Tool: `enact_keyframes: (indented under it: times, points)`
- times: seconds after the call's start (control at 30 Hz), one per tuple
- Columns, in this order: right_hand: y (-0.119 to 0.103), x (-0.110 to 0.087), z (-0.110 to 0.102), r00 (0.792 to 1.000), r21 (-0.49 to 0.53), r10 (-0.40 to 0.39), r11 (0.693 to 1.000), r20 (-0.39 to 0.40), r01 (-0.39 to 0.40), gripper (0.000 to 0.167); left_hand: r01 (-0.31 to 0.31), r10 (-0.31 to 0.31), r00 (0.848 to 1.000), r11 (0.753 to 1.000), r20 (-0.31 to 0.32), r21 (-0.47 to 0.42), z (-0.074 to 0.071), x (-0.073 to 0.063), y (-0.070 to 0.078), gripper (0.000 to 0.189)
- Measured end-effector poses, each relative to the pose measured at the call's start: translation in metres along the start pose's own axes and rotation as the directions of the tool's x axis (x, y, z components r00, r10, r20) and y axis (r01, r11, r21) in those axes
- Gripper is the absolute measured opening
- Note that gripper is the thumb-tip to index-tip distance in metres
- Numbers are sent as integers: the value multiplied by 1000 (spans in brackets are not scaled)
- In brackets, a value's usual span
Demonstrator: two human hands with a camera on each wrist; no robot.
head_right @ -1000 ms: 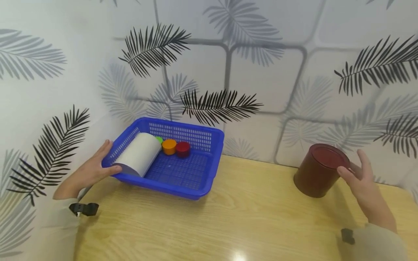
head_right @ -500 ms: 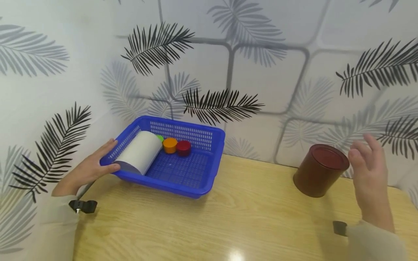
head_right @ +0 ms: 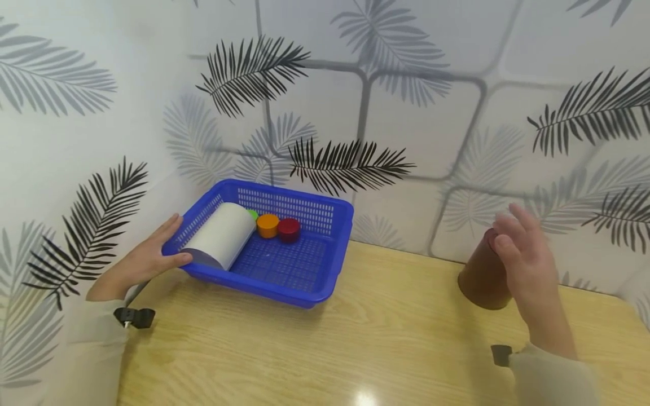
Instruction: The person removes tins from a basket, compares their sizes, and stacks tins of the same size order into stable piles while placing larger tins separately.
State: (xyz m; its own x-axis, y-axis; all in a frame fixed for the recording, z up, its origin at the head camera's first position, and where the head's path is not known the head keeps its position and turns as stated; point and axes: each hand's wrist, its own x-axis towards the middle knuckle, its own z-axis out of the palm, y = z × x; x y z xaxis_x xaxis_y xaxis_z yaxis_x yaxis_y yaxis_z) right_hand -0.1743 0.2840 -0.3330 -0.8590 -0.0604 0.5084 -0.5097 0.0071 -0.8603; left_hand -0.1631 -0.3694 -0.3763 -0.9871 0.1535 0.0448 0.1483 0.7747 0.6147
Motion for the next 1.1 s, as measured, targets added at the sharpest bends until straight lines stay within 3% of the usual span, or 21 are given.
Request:
enact_keyframes:
  times: [0.2, 0.37, 0.47, 0.67, 1.1]
  points:
    - [-4, 0, 22, 994, -11, -15, 1000, 109, 16, 55, -6, 6, 1000, 1000, -5, 16, -1, 1, 1, 109]
    - [0, 2, 41, 989, -44, -10, 999, 146, 17, 54, 1, -1, 1000, 1000, -9, 18, -1, 2, 0, 109]
    - [4, 3, 52, 987, -140, -4, 990, 163, 27, 56, 1, -1, 1000, 1000, -14, 13, 0, 2, 0, 109]
    - [10, 7, 72, 973, -360, 17, 930, 230, 69, 64, 8, -8, 1000, 1000, -15, 4, 1, 1, 0, 110]
    - [4, 22, 107, 954, -368, 33, 926, 298, 83, 63, 18, -18, 1000, 1000, -19, -26, 1, 1, -1, 111]
